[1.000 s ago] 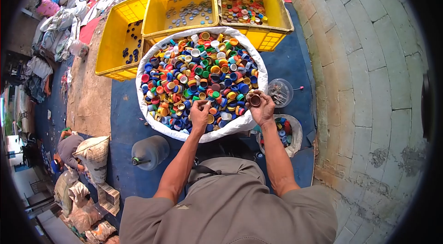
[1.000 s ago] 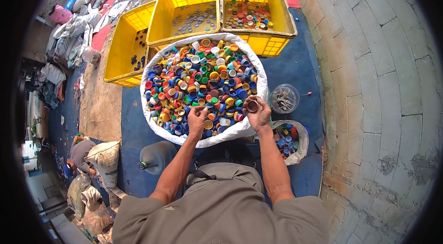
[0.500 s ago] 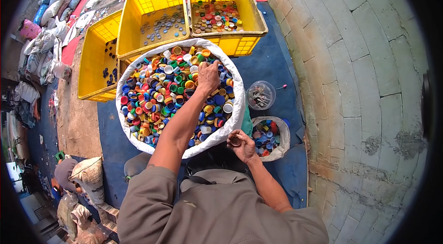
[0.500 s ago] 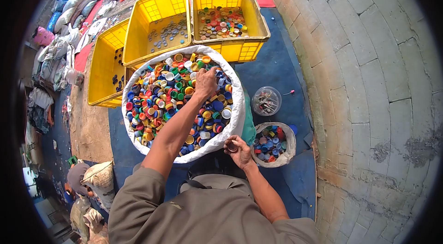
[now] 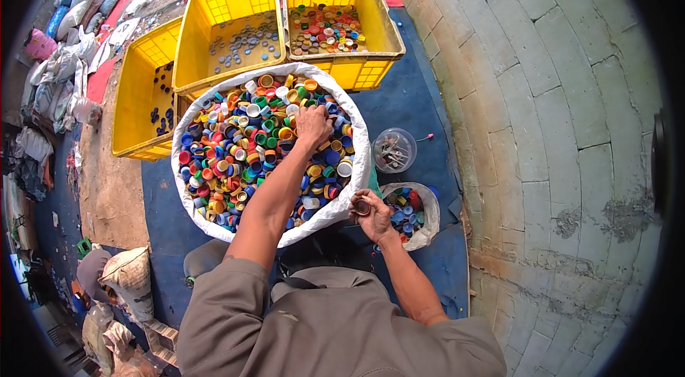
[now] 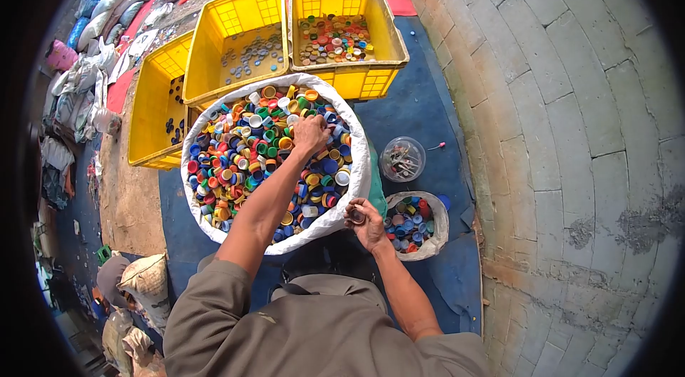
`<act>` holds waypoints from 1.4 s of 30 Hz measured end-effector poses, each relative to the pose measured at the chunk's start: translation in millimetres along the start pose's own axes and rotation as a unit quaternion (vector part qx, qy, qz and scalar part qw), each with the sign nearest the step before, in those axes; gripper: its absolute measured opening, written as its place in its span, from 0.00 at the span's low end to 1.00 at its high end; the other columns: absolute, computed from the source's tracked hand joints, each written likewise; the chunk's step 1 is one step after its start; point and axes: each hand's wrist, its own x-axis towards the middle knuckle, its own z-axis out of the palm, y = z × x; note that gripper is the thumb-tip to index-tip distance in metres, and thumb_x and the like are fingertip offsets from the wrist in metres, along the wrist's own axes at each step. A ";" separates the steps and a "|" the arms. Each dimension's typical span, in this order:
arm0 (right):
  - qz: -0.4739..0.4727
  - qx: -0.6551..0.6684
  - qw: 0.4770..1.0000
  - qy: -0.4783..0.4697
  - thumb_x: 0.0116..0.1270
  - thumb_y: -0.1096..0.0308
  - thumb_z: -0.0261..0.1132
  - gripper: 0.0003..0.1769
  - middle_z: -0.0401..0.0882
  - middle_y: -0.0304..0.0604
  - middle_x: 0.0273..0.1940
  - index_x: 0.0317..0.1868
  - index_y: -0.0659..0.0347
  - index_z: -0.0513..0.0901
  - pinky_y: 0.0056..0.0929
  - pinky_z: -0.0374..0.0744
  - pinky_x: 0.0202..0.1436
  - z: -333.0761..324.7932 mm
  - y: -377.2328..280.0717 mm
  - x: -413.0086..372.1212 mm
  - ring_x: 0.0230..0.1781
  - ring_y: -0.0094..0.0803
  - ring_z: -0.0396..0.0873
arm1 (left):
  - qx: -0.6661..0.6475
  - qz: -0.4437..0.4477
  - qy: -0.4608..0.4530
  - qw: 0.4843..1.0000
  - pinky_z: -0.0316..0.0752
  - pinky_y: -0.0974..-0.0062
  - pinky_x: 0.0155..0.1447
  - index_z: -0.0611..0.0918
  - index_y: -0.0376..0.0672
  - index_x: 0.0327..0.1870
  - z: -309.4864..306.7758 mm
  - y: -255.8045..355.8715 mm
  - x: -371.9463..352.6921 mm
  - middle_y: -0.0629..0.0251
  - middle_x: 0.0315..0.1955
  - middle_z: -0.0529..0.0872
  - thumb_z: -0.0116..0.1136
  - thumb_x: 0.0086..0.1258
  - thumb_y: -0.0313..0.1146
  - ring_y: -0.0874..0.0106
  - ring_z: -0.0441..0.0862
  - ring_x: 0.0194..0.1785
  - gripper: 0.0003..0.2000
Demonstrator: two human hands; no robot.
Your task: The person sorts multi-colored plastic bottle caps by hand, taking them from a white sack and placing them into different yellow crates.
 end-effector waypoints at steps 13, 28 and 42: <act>0.046 0.001 0.999 0.018 0.63 0.60 0.58 0.10 0.77 0.38 0.36 0.41 0.55 0.75 0.35 0.76 0.43 7.8 27.0 -3.6 0.38 0.31 0.78 | -0.489 -0.233 0.067 0.838 0.79 0.69 0.43 0.78 0.35 0.43 -38.6 -3.8 -69.9 0.58 0.34 0.85 0.59 0.63 0.31 0.66 0.84 0.37 0.11; 0.019 -0.162 0.987 -0.009 0.63 0.63 0.67 0.10 0.70 0.32 0.23 0.32 0.54 0.73 0.25 0.73 0.28 78.2 69.2 57.6 0.24 0.23 0.72 | -0.856 -0.382 0.100 0.335 0.71 0.74 0.36 0.79 0.41 0.39 -99.4 -97.0 -274.5 0.73 0.19 0.72 0.57 0.67 0.36 0.75 0.71 0.26 0.08; -0.249 -0.760 0.597 0.062 0.57 0.67 0.70 0.22 0.84 0.51 0.43 0.52 0.62 0.76 0.40 0.79 0.47 138.2 57.3 129.1 0.45 0.48 0.82 | -0.789 -0.434 0.111 0.421 0.68 0.80 0.29 0.74 0.50 0.29 -103.7 -94.1 -307.7 0.78 0.18 0.71 0.62 0.68 0.32 0.81 0.71 0.23 0.09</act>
